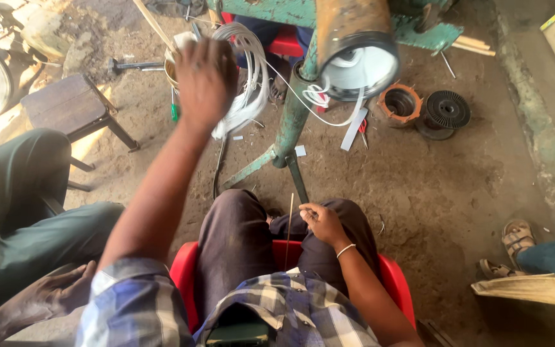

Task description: The person sits at a winding machine and feeds white wire into a rotating drum, guiding it with their hands and a thin stick. They then pull the wire off the drum and coil it by hand into loops held on their lap.

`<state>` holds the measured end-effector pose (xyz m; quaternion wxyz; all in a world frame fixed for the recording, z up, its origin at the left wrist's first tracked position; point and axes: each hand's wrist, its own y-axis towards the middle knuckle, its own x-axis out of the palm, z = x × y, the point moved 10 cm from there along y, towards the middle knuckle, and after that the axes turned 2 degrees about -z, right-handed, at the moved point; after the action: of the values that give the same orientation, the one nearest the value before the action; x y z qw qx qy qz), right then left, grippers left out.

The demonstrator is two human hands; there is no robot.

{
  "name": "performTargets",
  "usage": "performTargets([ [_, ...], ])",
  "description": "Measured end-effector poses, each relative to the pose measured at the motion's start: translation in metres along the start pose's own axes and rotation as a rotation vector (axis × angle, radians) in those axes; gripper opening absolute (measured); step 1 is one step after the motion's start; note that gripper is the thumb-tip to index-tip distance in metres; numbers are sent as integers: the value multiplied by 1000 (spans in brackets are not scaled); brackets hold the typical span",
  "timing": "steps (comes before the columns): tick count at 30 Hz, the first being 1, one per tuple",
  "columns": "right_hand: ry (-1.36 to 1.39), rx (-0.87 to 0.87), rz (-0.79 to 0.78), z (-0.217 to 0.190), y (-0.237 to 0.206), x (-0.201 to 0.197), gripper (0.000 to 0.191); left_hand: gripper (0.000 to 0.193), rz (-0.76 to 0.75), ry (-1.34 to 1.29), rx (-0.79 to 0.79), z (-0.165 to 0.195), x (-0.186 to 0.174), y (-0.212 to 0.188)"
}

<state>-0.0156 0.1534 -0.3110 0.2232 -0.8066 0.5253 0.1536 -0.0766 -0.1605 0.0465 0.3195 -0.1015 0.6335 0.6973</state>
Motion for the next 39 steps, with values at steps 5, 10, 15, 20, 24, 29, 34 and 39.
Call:
performTargets([
  [5, 26, -20, -28, -14, -2, 1, 35, 25, -15, -243, -159, 22, 21, -57],
  [10, 141, -196, -155, -74, 34, -9, 45, 25, -73, -287, 12, 85, 37, -120],
  [15, 396, -473, -319, -165, 105, -7, 77, 32, -97, -423, 6, 129, 40, -162],
  [20, 299, -332, 177, -207, 188, -4, 93, 32, -156, -617, 1, 151, 28, -172],
  [24, 361, -339, 323, -234, 215, -13, 58, 29, -111, -761, 3, 152, 5, -160],
  [29, 266, -692, 420, -300, 198, -44, 32, 29, -232, -896, -146, 139, -1, -148],
  [34, 301, -730, 381, -326, 170, -68, 34, 46, -140, -674, -122, 129, -43, -135],
  [39, 127, -807, 225, -338, 109, -64, 36, 47, 61, -244, -96, 89, -108, -112],
])
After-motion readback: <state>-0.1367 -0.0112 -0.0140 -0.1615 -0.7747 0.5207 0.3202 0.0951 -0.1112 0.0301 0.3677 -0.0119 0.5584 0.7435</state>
